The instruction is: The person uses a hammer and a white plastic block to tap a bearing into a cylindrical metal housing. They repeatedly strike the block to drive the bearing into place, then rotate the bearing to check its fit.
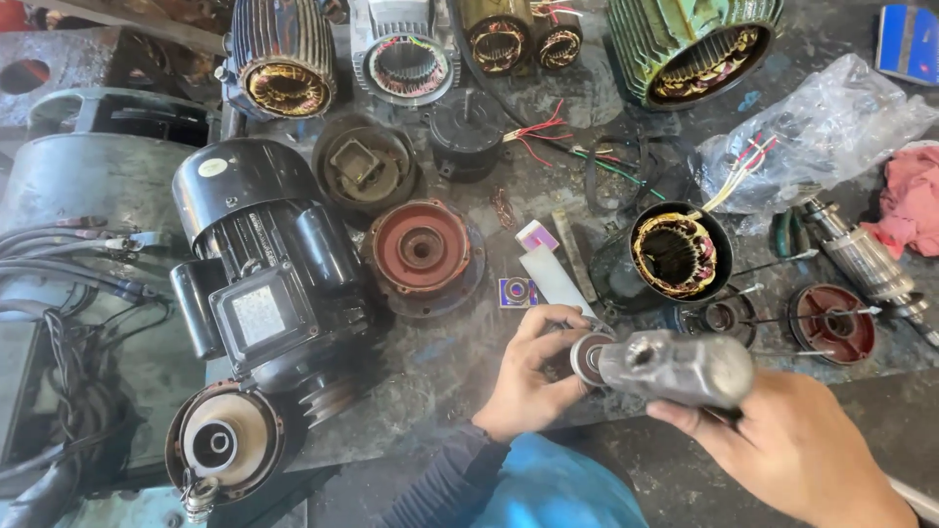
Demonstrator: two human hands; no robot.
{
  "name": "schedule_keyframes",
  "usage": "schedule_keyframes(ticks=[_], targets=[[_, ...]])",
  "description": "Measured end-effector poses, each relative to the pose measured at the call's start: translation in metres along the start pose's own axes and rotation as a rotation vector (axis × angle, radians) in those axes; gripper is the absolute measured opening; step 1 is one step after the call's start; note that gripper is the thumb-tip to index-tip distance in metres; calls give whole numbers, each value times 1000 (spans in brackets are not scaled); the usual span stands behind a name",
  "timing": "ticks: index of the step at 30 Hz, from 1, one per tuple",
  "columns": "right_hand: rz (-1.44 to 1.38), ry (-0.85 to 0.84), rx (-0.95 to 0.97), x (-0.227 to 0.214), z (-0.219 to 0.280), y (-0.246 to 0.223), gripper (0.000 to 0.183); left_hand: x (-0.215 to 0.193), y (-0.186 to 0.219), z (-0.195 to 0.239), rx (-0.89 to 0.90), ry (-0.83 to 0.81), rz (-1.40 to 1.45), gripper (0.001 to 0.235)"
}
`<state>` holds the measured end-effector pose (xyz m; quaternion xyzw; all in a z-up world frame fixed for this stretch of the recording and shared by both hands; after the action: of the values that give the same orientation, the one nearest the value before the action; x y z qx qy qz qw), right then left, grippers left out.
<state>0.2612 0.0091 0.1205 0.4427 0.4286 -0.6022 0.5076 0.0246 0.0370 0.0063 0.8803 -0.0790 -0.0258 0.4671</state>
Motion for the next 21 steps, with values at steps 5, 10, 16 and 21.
schedule_keyframes(ticks=[5,10,16,21], targets=[[-12,44,-74,-11,-7,-9,39,0,-1,-1,6,14,-8,30],[24,69,-15,-10,-3,-11,43,1,-2,-1,19,1,-17,29],[47,57,26,-10,0,-13,46,-1,-4,-2,5,0,-4,29],[105,54,14,-9,-5,-20,48,-1,-5,-2,14,1,11,28]])
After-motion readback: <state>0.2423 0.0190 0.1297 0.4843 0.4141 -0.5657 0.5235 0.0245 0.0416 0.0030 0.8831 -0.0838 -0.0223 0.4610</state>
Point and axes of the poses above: each hand's wrist, its own z-axis away from the middle knuckle, its own x-axis out of the palm, y = z × x, the point moved 3 cm from there along -z, towards the middle knuckle, and after that the axes turned 11 degrees about x, right-handed, at the moved point
